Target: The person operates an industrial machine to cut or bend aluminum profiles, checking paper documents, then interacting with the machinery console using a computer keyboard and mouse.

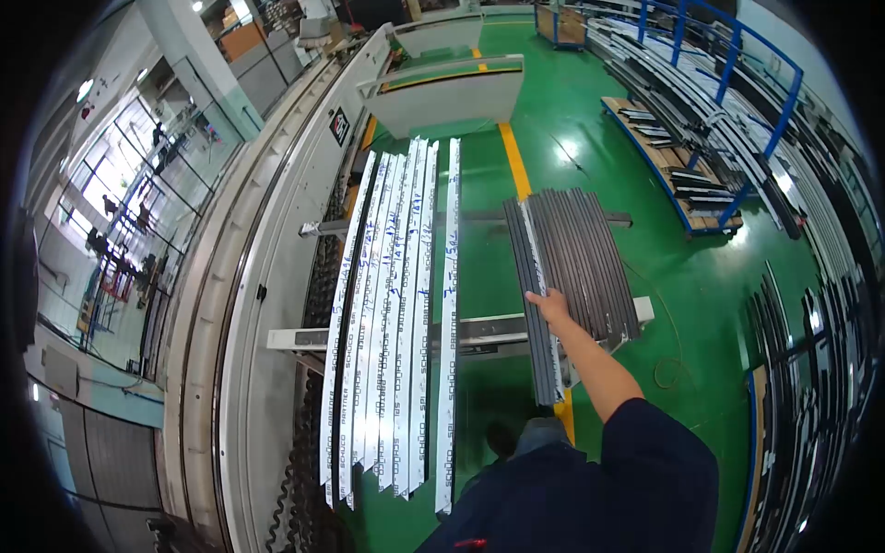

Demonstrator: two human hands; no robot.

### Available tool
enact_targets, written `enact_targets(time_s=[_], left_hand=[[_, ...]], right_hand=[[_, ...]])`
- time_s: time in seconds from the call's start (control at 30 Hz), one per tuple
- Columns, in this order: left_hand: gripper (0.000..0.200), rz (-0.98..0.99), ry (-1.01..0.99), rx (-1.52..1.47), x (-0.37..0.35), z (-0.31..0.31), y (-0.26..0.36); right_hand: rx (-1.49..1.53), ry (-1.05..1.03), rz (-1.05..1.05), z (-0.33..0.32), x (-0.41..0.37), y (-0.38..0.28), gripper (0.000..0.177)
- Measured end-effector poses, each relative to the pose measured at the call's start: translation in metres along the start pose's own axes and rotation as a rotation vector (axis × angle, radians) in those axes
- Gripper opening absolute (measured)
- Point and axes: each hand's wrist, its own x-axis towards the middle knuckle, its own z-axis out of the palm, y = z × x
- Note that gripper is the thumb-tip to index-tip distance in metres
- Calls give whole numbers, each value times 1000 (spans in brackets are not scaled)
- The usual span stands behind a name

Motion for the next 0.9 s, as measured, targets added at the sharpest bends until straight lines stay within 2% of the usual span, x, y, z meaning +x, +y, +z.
enact_targets(time_s=[0.17, 0.27, 0.37, 0.5, 0.57, 0.6, 0.7, 0.73, 0.83, 0.9], left_hand=[[45, -69, 88, -51, -7, 27, -1], [45, -153, 143, -93, -25, 52, -12], [46, -223, 196, -122, -46, 77, -18], [47, -277, 244, -141, -68, 111, -20], [48, -285, 259, -145, -75, 125, -17], [48, -284, 264, -155, -77, 132, -11], [48, -278, 285, -180, -80, 150, -5], [49, -277, 291, -188, -82, 156, -5], [49, -279, 310, -201, -89, 170, -7], [50, -287, 315, -204, -95, 177, -10]], right_hand=[[145, -39, 159, 31, 90, 14, 46], [124, -16, 194, 36, 140, 32, 50], [140, -58, 315, 33, 167, 33, 51], [112, -11, 323, 29, 183, 46, 61], [-171, 66, 270, 23, 191, 54, 62], [-312, 99, 237, 22, 194, 56, 62], [-787, 200, -266, 40, 172, 39, 62], [-834, 84, -482, 46, 164, 15, 65], [-1136, -93, -914, 83, 162, -27, 47], [-1455, -505, -769, 95, 181, -34, 31]])
